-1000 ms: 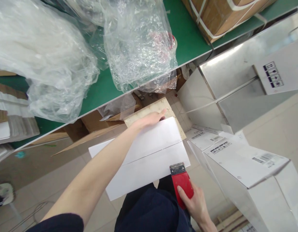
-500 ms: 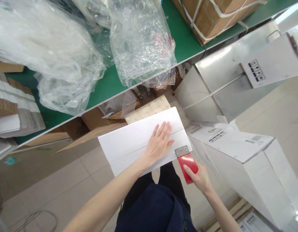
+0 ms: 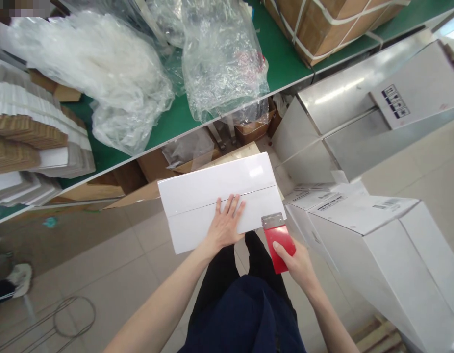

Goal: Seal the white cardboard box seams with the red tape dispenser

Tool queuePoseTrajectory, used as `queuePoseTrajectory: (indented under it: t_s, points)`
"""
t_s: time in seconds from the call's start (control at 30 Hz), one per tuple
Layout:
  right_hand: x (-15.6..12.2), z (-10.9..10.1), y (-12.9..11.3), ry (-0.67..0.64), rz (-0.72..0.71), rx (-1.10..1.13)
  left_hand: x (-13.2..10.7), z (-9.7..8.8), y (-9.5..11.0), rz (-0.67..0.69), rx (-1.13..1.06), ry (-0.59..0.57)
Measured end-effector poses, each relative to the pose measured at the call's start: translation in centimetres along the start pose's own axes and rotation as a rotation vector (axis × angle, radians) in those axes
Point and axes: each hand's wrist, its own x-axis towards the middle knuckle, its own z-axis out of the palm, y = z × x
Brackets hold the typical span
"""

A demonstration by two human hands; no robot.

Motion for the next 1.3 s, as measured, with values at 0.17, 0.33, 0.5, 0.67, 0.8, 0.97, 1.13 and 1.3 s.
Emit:
queuePoseTrajectory:
  t_s: [0.17,0.33,0.5,0.67,0.8,0.97,1.13,1.3]
  points:
    - [-6.1,-1.8,3.8,-0.036,0.062,-0.015,0.2,-0.4,0.9,-0.021,0.035,-0.007]
    - [-8.3,-1.3,8.5,-0.036,0.163,-0.059,0.3,0.2,1.6,-0.028,0.04,-0.006]
    - [-4.6,0.7,11.5,-0.027,0.21,-0.091,0.2,0.7,1.9,-0.023,0.061,0.013]
    - [-0.5,2.2,12.7,-0.005,0.229,-0.118,0.3,0.8,1.7,-0.018,0.067,0.018]
    - [2.5,3.0,12.6,0.002,0.218,-0.118,0.1,0.4,2.2,-0.024,0.086,0.016]
    - [5.2,3.1,12.1,-0.017,0.2,-0.138,1.3,-0.1,6.2,-0.094,0.046,0.14]
    - [6.4,3.0,11.8,-0.048,0.21,-0.225,5.8,0.7,10.7,0.097,0.04,0.157]
    - [7.1,3.8,12.3,-0.046,0.285,-0.363,7.9,2.6,11.6,0.105,0.046,0.14]
